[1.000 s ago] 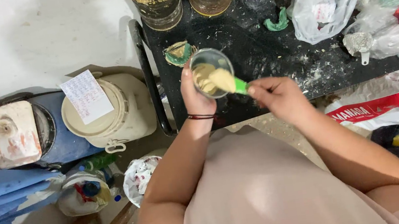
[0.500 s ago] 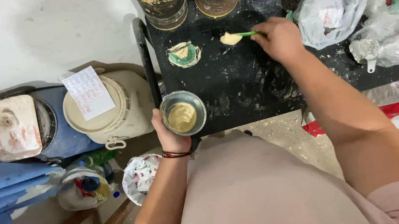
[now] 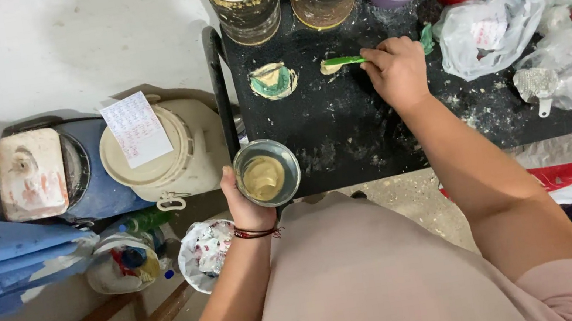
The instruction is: Filling dental impression trays with mixed material using a spatula
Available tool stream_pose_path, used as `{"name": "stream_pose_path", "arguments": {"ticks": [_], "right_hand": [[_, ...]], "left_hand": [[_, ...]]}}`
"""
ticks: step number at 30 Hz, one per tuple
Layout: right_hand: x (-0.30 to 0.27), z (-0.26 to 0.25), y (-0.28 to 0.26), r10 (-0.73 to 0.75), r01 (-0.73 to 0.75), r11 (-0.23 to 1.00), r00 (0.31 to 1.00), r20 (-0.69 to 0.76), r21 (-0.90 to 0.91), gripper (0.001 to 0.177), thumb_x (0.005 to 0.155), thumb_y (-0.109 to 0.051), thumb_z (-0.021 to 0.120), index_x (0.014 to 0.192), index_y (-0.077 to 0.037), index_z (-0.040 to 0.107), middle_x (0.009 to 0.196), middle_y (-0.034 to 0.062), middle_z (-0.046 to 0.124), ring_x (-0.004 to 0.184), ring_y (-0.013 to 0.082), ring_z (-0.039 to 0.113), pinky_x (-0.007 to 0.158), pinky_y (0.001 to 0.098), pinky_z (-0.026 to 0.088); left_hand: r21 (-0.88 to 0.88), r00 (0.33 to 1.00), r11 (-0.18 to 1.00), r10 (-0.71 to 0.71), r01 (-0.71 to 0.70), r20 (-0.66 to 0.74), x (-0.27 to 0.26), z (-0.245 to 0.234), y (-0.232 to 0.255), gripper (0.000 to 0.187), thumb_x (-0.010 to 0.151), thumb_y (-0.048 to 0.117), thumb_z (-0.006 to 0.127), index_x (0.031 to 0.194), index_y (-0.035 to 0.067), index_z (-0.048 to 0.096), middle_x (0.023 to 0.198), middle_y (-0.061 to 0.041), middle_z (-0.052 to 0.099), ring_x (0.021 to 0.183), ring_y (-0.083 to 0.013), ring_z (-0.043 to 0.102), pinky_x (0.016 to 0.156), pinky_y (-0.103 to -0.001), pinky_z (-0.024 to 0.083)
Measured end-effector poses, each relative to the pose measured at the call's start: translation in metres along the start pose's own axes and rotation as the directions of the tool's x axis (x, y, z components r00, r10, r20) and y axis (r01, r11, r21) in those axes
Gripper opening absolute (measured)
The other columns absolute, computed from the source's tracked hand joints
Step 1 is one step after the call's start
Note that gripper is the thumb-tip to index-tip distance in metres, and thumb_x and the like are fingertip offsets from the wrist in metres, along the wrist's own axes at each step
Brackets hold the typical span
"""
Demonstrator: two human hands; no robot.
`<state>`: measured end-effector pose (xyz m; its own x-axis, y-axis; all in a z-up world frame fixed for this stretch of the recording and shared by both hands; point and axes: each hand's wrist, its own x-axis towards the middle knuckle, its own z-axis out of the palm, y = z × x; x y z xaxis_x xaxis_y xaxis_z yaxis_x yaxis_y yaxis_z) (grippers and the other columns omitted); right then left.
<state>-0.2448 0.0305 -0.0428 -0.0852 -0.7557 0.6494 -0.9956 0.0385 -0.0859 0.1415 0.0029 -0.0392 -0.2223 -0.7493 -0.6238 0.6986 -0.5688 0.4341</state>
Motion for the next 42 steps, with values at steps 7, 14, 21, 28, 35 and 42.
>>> {"name": "stream_pose_path", "arguments": {"ticks": [7,14,21,28,35,42], "right_hand": [[0.001,-0.005,-0.006,0.044,-0.043,0.999,0.998,-0.033,0.030,0.019,0.085,-0.022,0.089,0.104,-0.024,0.085,0.089,0.0015,0.067,0.081,0.0258,0.067,0.068,0.0373,0.052],[-0.003,-0.004,-0.003,0.129,-0.128,0.985,0.992,0.003,0.114,0.017,0.087,-0.019,0.088,0.104,-0.020,0.086,0.089,0.0030,0.070,0.081,0.0263,0.069,0.069,0.0365,0.056],[-0.008,-0.003,0.007,0.192,-0.193,0.981,0.981,0.026,0.034,0.020,0.085,-0.022,0.090,0.104,-0.021,0.086,0.088,0.0051,0.070,0.083,0.0288,0.071,0.073,0.0392,0.058],[0.000,-0.043,-0.003,0.202,-0.209,0.971,0.977,0.070,0.115,0.020,0.088,-0.022,0.094,0.106,-0.017,0.086,0.092,0.0088,0.072,0.086,0.0329,0.072,0.078,0.0407,0.059],[0.029,-0.142,-0.139,0.151,-0.251,0.847,0.958,0.242,0.468,0.012,0.093,-0.015,0.084,0.105,-0.016,0.083,0.093,0.0102,0.073,0.093,0.0352,0.072,0.084,0.0440,0.057],[0.012,-0.147,-0.169,0.146,-0.256,0.916,0.930,0.338,0.309,0.014,0.100,-0.027,0.075,0.108,-0.019,0.082,0.087,0.0021,0.074,0.079,0.0239,0.074,0.072,0.0335,0.059]], "left_hand": [[-0.011,0.999,0.999,0.045,-0.045,-0.006,-0.009,0.018,0.007,0.054,0.094,0.056,0.066,0.112,0.005,0.072,0.105,-0.018,0.075,0.097,-0.0312,0.073,0.086,-0.046,0.063],[0.036,0.999,0.998,0.046,-0.046,0.014,-0.014,0.027,-0.001,0.055,0.093,0.057,0.066,0.111,0.005,0.072,0.103,-0.017,0.075,0.094,-0.0292,0.074,0.084,-0.045,0.064],[0.074,0.994,0.994,0.073,-0.078,0.078,0.007,0.028,-0.010,0.053,0.101,0.056,0.059,0.118,0.008,0.074,0.110,-0.015,0.076,0.103,-0.0301,0.074,0.089,-0.045,0.063],[0.130,0.959,0.976,0.142,-0.177,0.245,0.034,0.055,-0.024,0.048,0.107,0.051,0.049,0.123,0.011,0.070,0.111,-0.012,0.076,0.110,-0.0248,0.071,0.099,-0.042,0.059],[0.101,0.840,0.931,0.264,-0.350,0.474,0.032,0.087,-0.034,0.051,0.099,0.044,0.067,0.128,0.001,0.062,0.110,-0.021,0.072,0.104,-0.0269,0.073,0.087,-0.042,0.064],[-0.019,0.793,0.906,0.380,-0.423,0.477,0.042,0.097,-0.045,0.049,0.100,0.045,0.068,0.123,0.002,0.062,0.114,-0.018,0.071,0.106,-0.0256,0.072,0.088,-0.040,0.065]]}}
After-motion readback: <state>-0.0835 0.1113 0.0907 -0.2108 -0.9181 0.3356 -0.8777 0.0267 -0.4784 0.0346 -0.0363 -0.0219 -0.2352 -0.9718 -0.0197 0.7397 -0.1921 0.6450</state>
